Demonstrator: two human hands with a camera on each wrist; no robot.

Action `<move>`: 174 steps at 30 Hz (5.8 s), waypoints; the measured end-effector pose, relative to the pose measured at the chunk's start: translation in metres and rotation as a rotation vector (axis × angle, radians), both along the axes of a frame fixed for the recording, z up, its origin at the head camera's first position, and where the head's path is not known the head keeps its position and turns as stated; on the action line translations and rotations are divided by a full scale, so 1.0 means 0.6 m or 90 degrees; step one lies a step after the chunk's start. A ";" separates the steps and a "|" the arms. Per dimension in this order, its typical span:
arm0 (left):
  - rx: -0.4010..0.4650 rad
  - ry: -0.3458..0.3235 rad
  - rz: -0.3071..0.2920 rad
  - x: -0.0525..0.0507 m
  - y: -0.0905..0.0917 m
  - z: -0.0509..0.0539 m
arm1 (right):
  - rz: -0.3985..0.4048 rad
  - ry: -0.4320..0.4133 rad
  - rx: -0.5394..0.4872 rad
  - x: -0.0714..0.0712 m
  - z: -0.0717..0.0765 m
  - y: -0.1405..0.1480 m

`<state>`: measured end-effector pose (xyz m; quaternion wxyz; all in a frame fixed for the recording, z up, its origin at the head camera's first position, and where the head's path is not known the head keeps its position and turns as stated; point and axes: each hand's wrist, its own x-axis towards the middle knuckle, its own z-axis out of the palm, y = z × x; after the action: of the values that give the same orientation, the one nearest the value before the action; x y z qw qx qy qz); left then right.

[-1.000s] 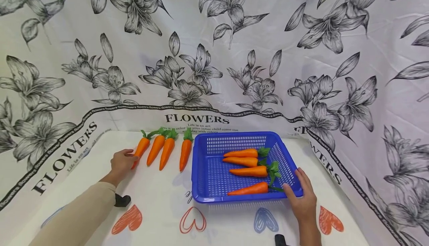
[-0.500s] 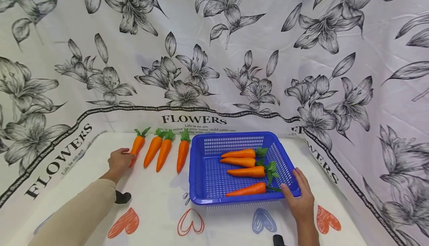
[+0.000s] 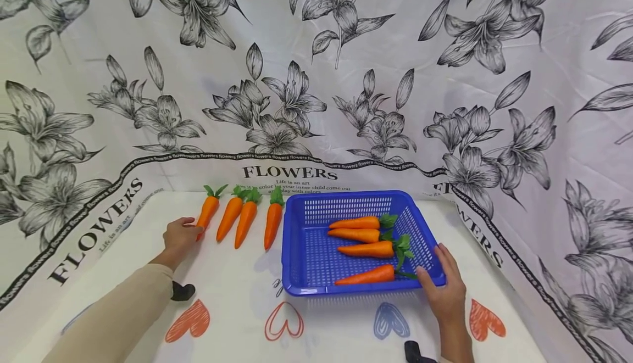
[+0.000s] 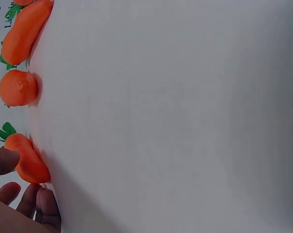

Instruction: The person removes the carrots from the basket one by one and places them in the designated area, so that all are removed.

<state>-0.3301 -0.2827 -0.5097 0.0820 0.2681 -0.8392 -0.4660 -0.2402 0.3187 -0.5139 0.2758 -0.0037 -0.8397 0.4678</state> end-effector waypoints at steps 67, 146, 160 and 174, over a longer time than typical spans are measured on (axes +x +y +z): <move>0.175 0.387 -0.319 -0.013 0.336 0.207 | -0.024 -0.041 -0.012 -0.001 0.000 0.003; 0.061 0.051 -0.496 -0.110 0.560 0.087 | 0.008 -0.053 -0.012 -0.003 -0.002 0.001; -0.067 -0.055 -0.589 -0.109 0.571 0.071 | 0.003 -0.049 -0.013 -0.002 -0.004 0.001; -0.117 -0.089 -0.645 -0.105 0.577 0.059 | 0.004 -0.039 -0.018 -0.006 -0.006 0.003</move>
<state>-0.3928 0.0635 -0.4742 -0.1870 -0.1496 -0.9047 -0.3524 -0.2437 0.3206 -0.5178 0.2483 -0.0194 -0.8411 0.4801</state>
